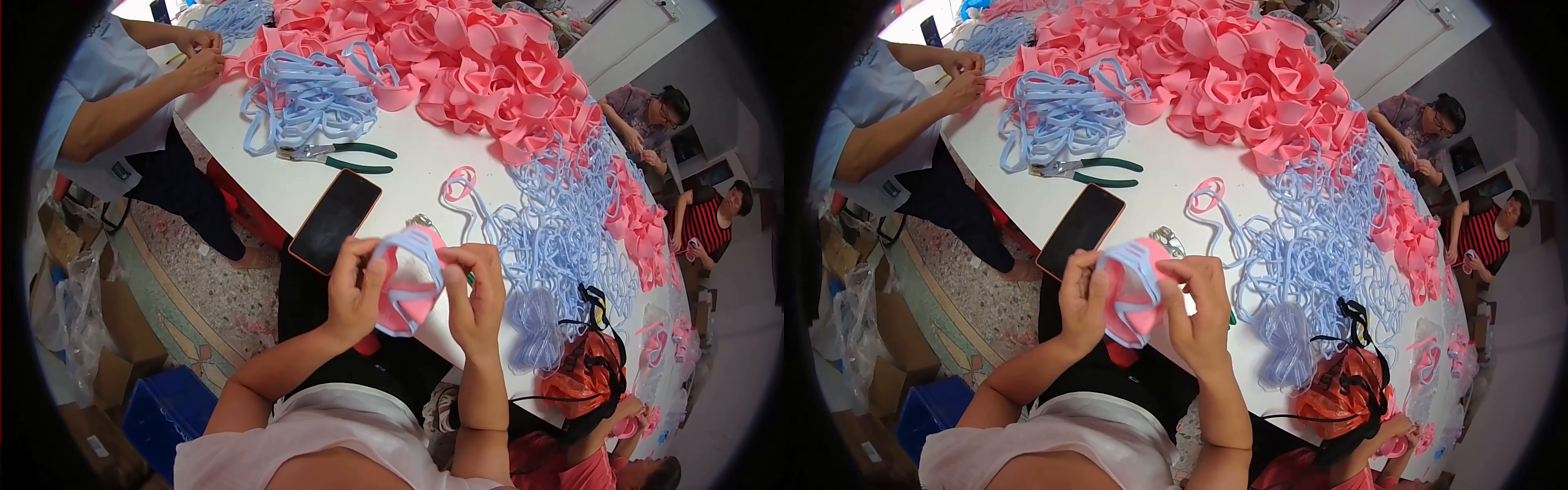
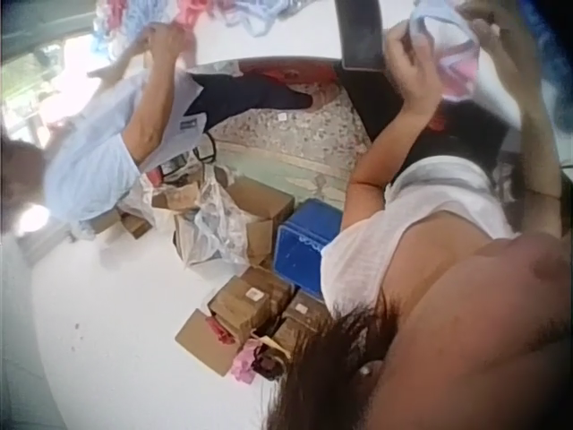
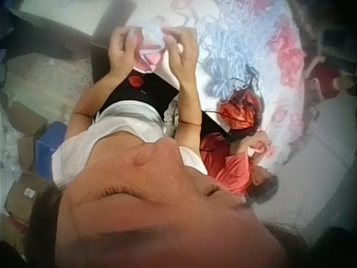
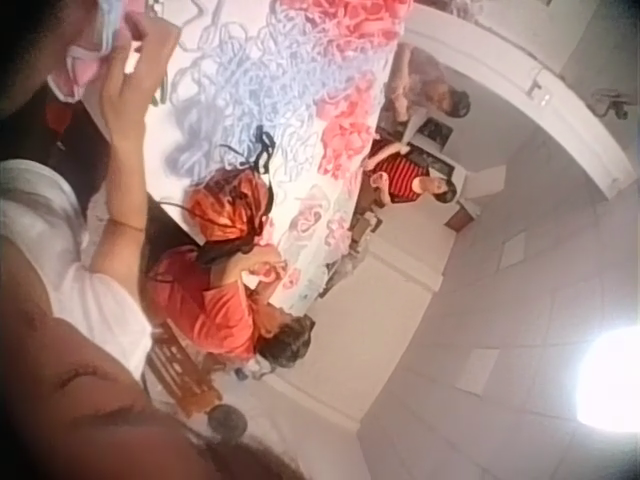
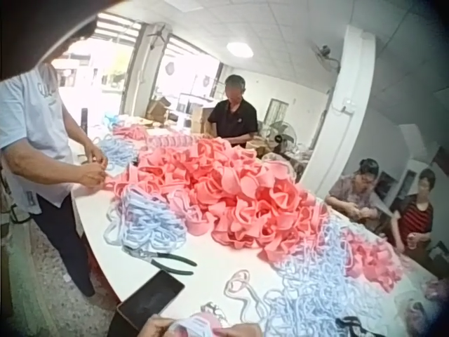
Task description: Assembling swimming goggles/masks by attaching foam gaskets and elastic straps.
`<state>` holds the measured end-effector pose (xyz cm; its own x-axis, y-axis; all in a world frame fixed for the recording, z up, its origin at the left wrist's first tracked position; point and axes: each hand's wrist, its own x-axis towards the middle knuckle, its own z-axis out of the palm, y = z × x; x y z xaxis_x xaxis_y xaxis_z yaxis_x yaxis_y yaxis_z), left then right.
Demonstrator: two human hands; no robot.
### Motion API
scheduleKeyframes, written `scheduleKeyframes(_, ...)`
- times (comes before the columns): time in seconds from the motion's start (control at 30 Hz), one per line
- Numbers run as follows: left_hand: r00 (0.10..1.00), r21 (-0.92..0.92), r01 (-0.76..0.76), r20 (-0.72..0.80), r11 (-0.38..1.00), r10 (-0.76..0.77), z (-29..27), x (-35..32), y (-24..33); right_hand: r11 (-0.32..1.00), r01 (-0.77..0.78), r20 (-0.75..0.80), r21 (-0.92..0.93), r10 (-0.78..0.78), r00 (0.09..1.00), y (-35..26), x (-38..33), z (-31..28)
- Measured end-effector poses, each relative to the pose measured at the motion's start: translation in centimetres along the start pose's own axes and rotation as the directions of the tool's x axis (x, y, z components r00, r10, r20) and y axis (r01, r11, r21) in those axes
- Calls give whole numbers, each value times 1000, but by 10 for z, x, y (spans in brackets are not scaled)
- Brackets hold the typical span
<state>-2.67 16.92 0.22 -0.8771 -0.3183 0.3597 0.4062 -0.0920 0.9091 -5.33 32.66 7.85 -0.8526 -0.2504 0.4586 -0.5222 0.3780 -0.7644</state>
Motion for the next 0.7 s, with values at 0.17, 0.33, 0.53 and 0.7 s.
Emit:
scheduleKeyframes(0.17, 994, 19, -109, -29, 994, 110, 4, -12, 5, 961, 127, 43, -244, -121, 992, -26, -5, -8)
scheduleKeyframes(0.33, 986, 44, -168, -9, 985, 169, 1, -13, 2, 964, 141, 23, -224, -140, 990, -22, -6, -12)
scheduleKeyframes(0.53, 690, 296, -669, 589, 682, 421, -20, 48, 44, 988, 144, 222, -50, -129, 966, -15, -1, -21)
scheduleKeyframes(0.7, 611, 160, -688, 654, 708, 446, -23, 50, 38, 997, 24, 323, 74, -47, 945, -11, 2, -19)
